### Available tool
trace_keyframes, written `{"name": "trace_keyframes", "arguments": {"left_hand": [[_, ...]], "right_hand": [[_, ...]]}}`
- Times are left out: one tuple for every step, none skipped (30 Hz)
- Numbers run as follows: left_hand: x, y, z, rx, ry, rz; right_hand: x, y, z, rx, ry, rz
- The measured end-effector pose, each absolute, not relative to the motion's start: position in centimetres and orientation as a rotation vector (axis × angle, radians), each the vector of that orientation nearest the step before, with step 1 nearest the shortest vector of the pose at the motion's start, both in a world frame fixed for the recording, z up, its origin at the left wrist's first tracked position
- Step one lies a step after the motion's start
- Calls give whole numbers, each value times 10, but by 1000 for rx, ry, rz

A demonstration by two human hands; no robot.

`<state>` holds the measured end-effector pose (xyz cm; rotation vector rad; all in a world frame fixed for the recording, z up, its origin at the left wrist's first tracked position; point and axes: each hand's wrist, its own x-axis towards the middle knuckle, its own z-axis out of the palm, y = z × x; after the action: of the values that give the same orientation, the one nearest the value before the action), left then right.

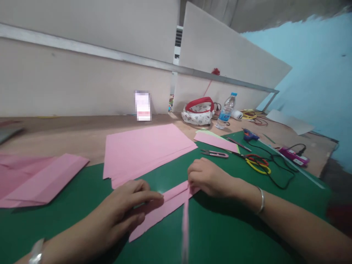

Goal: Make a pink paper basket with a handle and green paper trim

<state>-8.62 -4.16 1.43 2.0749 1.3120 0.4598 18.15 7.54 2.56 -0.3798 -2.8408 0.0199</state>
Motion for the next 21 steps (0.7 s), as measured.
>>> {"name": "trace_keyframes", "arguments": {"left_hand": [[-88, -42, 13, 2074, 1315, 462], [-89, -41, 12, 2075, 1318, 456], [-90, -41, 11, 2077, 1323, 447], [-90, -40, 10, 2077, 1328, 434], [-91, -40, 10, 2076, 1333, 428], [-90, -40, 10, 2078, 1334, 428], [-90, -40, 9, 2084, 1330, 431], [-90, -40, 9, 2090, 1331, 440], [-90, -40, 9, 2095, 1329, 446], [-90, -41, 9, 2096, 1333, 456], [-90, -41, 9, 2090, 1341, 458], [-91, -42, 9, 2081, 1351, 457], [-91, -42, 9, 2071, 1360, 452], [-91, -43, 10, 2063, 1364, 438], [-91, -43, 11, 2058, 1363, 418], [-91, -42, 13, 2055, 1365, 407], [-90, -41, 15, 2057, 1367, 405], [-88, -39, 18, 2059, 1374, 405], [-85, -37, 21, 2065, 1381, 395], [-83, -35, 23, 2078, 1393, 389], [-80, -32, 25, 2099, 1407, 386]], "right_hand": [[185, 80, 25, -445, -2804, 13], [189, 86, 25, -512, -2762, 5], [194, 93, 26, -584, -2715, -9], [200, 99, 28, -659, -2661, -29], [207, 105, 31, -736, -2602, -55], [215, 111, 36, -814, -2536, -90], [223, 117, 41, -889, -2463, -131], [232, 122, 46, -959, -2383, -178], [241, 126, 52, -1017, -2300, -225], [248, 128, 57, -1058, -2224, -264], [252, 129, 61, -1076, -2166, -289], [254, 127, 64, -1069, -2141, -292], [253, 124, 65, -1036, -2160, -271], [248, 118, 64, -978, -2220, -229], [241, 111, 61, -899, -2316, -168], [231, 103, 56, -798, -2439, -96], [221, 95, 51, -697, -2560, -31], [211, 89, 45, -611, -2657, 15], [202, 84, 39, -558, -2726, 40], [195, 81, 34, -531, -2775, 47], [190, 79, 30, -527, -2808, 44]]}}
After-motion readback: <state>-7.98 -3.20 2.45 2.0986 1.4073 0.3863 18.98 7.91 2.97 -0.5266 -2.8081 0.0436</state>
